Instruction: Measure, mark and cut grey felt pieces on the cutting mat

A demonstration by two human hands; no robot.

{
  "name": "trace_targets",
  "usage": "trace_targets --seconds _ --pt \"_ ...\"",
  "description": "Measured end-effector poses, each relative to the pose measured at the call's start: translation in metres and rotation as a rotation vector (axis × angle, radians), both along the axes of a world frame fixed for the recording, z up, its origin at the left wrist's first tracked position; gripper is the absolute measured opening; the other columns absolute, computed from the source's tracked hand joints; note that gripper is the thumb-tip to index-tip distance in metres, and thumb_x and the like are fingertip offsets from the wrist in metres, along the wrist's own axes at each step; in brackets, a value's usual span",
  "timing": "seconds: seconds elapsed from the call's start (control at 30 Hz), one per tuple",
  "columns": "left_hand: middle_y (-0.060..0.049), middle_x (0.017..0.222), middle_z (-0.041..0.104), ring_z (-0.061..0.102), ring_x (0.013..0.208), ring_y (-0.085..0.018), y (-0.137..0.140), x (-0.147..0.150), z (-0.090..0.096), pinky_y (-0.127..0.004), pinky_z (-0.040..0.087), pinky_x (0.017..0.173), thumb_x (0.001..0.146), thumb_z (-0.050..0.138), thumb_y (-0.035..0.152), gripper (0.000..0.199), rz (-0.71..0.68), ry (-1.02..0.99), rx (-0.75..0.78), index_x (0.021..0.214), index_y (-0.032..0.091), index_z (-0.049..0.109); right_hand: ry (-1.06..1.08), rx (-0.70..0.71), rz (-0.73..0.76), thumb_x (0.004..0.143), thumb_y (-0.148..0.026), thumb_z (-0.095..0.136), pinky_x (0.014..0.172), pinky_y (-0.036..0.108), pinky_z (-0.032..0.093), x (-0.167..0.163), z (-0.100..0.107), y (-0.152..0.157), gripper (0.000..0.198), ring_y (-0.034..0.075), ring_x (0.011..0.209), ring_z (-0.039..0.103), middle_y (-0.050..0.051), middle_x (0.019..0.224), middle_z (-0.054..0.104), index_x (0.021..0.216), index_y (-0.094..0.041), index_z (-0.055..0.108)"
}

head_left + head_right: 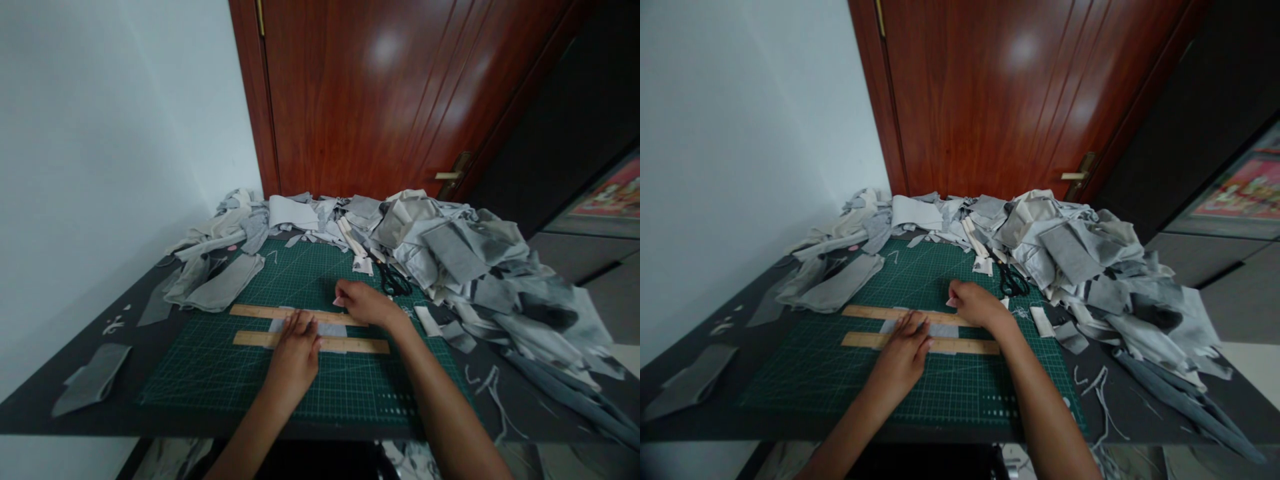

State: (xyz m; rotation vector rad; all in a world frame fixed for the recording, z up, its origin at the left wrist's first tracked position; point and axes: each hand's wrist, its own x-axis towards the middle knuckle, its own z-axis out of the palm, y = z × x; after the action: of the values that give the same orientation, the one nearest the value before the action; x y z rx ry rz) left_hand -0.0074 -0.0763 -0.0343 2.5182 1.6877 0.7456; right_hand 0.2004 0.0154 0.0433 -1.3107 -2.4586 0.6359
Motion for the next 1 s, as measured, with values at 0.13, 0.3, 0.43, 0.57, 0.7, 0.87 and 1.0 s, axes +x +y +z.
trace_targets --seconds 0.13,0.3,0.43,0.57,0.7,0.87,1.0 --pt "-0.013 0.141 0.058 0.05 0.136 -0.032 -0.001 0.0 0.0 -0.056 0.036 0.118 0.093 0.053 0.015 0.034 0.005 0.011 0.011 0.125 0.017 0.063 0.001 -0.072 0.06 0.093 -0.01 0.053 0.066 0.022 0.035 0.002 -0.004 0.002 0.019 0.014 0.075 0.059 0.001 0.086 0.068 0.106 -0.02 0.063" --pt "-0.017 0.142 0.056 0.049 0.137 -0.035 -0.001 0.0 -0.002 -0.057 0.034 0.12 0.093 0.054 0.015 0.034 0.002 0.012 0.017 0.126 0.012 0.063 -0.175 -0.092 -0.028 0.087 -0.007 0.055 0.065 0.022 0.036 0.002 0.002 0.001 0.018 0.015 0.081 0.06 0.004 0.087 0.07 0.089 -0.018 0.069" --pt "-0.015 0.139 0.058 0.05 0.136 -0.033 -0.001 0.001 -0.001 -0.058 0.032 0.12 0.092 0.054 0.012 0.033 -0.004 -0.039 0.023 0.123 0.014 0.064 -0.231 -0.132 -0.048 0.078 -0.023 0.075 0.059 0.023 0.034 0.001 0.004 -0.002 0.012 0.017 0.076 0.06 0.003 0.086 0.071 0.087 -0.019 0.07" --pt "-0.013 0.134 0.06 0.051 0.134 -0.032 0.001 0.0 -0.002 -0.058 0.031 0.12 0.088 0.055 0.01 0.036 -0.02 -0.107 0.006 0.124 0.017 0.06 -0.287 -0.156 -0.063 0.068 -0.022 0.084 0.058 0.024 0.032 0.001 0.003 -0.005 0.026 0.017 0.078 0.061 0.002 0.088 0.071 0.089 -0.02 0.07" --pt "-0.011 0.135 0.058 0.049 0.136 -0.03 0.001 -0.001 -0.002 -0.058 0.031 0.12 0.087 0.054 0.007 0.049 -0.028 -0.207 0.008 0.134 0.02 0.047 -0.259 -0.193 -0.044 0.072 -0.018 0.082 0.059 0.023 0.033 0.001 0.001 -0.003 0.02 0.015 0.076 0.061 0.0 0.087 0.071 0.089 -0.02 0.071" --pt "-0.009 0.126 0.058 0.052 0.13 -0.028 -0.001 -0.001 -0.002 -0.058 0.032 0.118 0.085 0.053 0.004 0.031 -0.025 -0.282 0.011 0.11 0.022 0.05 -0.215 -0.169 -0.054 0.078 -0.019 0.079 0.061 0.022 0.035 0.006 -0.006 0.006 0.016 0.015 0.077 0.062 0.001 0.087 0.07 0.092 -0.019 0.071" --pt "-0.013 0.134 0.054 0.045 0.139 -0.032 -0.002 -0.001 -0.003 -0.062 0.031 0.117 0.087 0.056 0.008 0.015 -0.001 -0.233 0.008 0.09 0.021 0.051 -0.179 -0.116 -0.054 0.082 -0.021 0.075 0.064 0.022 0.037 0.011 -0.014 0.014 0.015 0.015 0.079 0.061 0.002 0.091 0.07 0.095 -0.019 0.07"
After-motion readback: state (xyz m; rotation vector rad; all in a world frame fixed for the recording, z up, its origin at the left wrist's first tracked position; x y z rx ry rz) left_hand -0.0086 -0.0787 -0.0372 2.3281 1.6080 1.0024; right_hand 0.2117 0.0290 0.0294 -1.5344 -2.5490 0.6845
